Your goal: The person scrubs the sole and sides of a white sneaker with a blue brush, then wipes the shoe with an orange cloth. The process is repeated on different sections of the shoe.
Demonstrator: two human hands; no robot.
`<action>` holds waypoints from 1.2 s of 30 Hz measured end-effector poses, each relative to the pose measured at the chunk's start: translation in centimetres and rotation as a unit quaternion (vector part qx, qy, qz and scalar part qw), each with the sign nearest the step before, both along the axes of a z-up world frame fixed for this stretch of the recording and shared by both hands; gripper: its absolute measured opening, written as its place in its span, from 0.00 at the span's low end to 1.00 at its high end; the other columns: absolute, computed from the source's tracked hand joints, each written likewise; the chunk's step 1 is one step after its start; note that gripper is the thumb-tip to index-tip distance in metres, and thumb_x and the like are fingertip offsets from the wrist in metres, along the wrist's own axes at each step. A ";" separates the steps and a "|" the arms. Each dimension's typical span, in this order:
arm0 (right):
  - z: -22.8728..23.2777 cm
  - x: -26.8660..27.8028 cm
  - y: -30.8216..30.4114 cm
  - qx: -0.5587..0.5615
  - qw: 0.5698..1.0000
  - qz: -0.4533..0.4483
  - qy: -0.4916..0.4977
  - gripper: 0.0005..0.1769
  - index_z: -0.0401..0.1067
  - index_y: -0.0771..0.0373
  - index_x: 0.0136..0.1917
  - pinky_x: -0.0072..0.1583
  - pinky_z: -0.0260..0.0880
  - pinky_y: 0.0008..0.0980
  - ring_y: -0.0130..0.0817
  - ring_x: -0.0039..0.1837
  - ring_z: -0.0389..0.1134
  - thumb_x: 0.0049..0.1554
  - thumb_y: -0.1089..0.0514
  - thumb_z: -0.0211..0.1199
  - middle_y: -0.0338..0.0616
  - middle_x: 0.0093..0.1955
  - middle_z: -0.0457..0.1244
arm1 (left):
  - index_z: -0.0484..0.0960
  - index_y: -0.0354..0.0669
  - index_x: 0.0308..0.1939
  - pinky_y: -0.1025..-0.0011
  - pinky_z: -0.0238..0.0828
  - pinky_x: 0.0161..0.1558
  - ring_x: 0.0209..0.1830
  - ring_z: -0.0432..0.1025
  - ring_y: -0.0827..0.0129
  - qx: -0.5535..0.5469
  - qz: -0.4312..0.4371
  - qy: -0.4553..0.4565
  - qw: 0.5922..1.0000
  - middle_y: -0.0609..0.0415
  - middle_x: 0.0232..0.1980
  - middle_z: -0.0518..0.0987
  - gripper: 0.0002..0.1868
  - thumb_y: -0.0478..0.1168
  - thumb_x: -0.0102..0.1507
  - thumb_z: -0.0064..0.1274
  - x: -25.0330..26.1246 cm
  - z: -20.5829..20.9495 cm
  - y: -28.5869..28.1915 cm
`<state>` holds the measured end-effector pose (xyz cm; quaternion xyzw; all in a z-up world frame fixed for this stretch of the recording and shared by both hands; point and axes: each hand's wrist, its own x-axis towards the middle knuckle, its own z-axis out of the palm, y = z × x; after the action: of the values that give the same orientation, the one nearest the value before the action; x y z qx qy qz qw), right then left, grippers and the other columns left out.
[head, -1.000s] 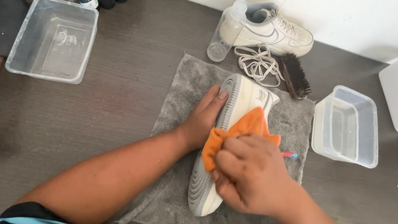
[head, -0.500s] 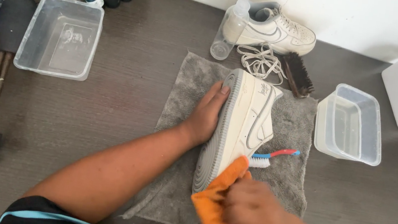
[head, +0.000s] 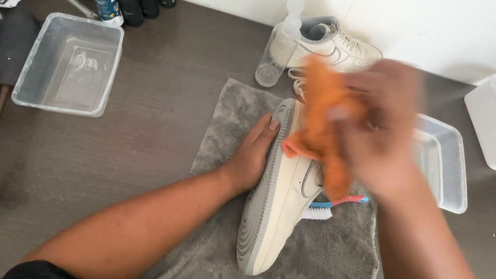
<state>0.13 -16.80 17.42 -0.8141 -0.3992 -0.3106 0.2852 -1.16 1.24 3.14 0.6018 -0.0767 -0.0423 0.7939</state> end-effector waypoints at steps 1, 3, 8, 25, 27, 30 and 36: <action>-0.5 0.0 1.2 0.001 1.000 -0.001 -0.001 0.12 0.71 0.64 0.61 0.66 0.55 0.49 0.49 0.60 0.60 0.64 0.61 0.58 0.52 0.55 0.62 | 0.76 0.42 0.64 0.65 0.61 0.70 0.67 0.71 0.63 0.001 -0.001 -0.001 1.000 0.48 0.64 0.80 0.29 0.58 0.72 0.33 0.4 -0.2 0.0; -1.7 0.1 3.8 -0.186 0.947 0.019 0.261 0.41 0.49 0.68 0.84 0.76 0.53 0.56 0.59 0.82 0.55 0.68 0.40 0.47 0.62 0.83 0.54 | 0.75 0.43 0.65 0.63 0.61 0.71 0.67 0.71 0.62 -0.044 -0.020 -0.001 0.999 0.48 0.64 0.79 0.27 0.57 0.73 0.34 1.0 -0.8 0.1; -2.3 -1.9 3.4 -0.184 0.959 0.035 0.212 0.33 0.60 0.68 0.80 0.81 0.44 0.58 0.62 0.86 0.47 0.70 0.45 0.47 0.70 0.84 0.49 | 0.73 0.46 0.66 0.59 0.61 0.74 0.68 0.71 0.59 -0.148 -0.054 0.021 0.987 0.48 0.65 0.78 0.23 0.54 0.75 0.36 1.4 -3.3 0.2; -7.4 -13.9 2.5 -0.196 0.971 0.107 0.081 0.31 0.66 0.62 0.78 0.83 0.41 0.58 0.55 0.84 0.55 0.69 0.43 0.54 0.58 0.82 0.57 | 0.74 0.47 0.51 0.72 0.69 0.40 0.35 0.70 0.73 -0.106 -0.033 0.060 0.992 0.59 0.37 0.76 0.21 0.59 0.73 0.38 -0.2 -0.7 -0.4; -7.6 -15.2 2.7 -0.231 0.963 0.135 0.031 0.26 0.68 0.60 0.77 0.82 0.43 0.53 0.46 0.83 0.57 0.71 0.51 0.46 0.49 0.81 0.60 | 0.76 0.44 0.57 0.66 0.66 0.60 0.53 0.72 0.67 -0.044 0.006 -0.007 0.999 0.51 0.52 0.80 0.25 0.57 0.74 0.33 -0.3 -0.5 -0.3; -7.1 -15.7 2.5 -0.247 0.949 0.195 -0.006 0.24 0.69 0.63 0.76 0.81 0.53 0.43 0.40 0.81 0.64 0.75 0.60 0.39 0.47 0.80 0.62 | 0.76 0.44 0.58 0.66 0.64 0.62 0.56 0.72 0.66 0.005 0.004 0.006 1.000 0.52 0.54 0.79 0.27 0.59 0.73 0.31 -0.3 -0.1 0.0; -10.0 -15.4 -2.6 -0.132 0.952 0.230 0.152 0.23 0.65 0.59 0.76 0.79 0.59 0.46 0.49 0.82 0.63 0.70 0.52 0.59 0.52 0.80 0.61 | 0.69 0.38 0.74 0.61 0.53 0.77 0.78 0.64 0.59 0.044 0.000 0.034 0.998 0.45 0.75 0.73 0.40 0.64 0.69 0.30 -0.4 1.1 0.0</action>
<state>-15.22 -19.43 7.41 -0.7682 -0.5652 -0.0539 0.2958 -1.54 1.26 4.24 0.6347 -0.0472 -0.0658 0.7685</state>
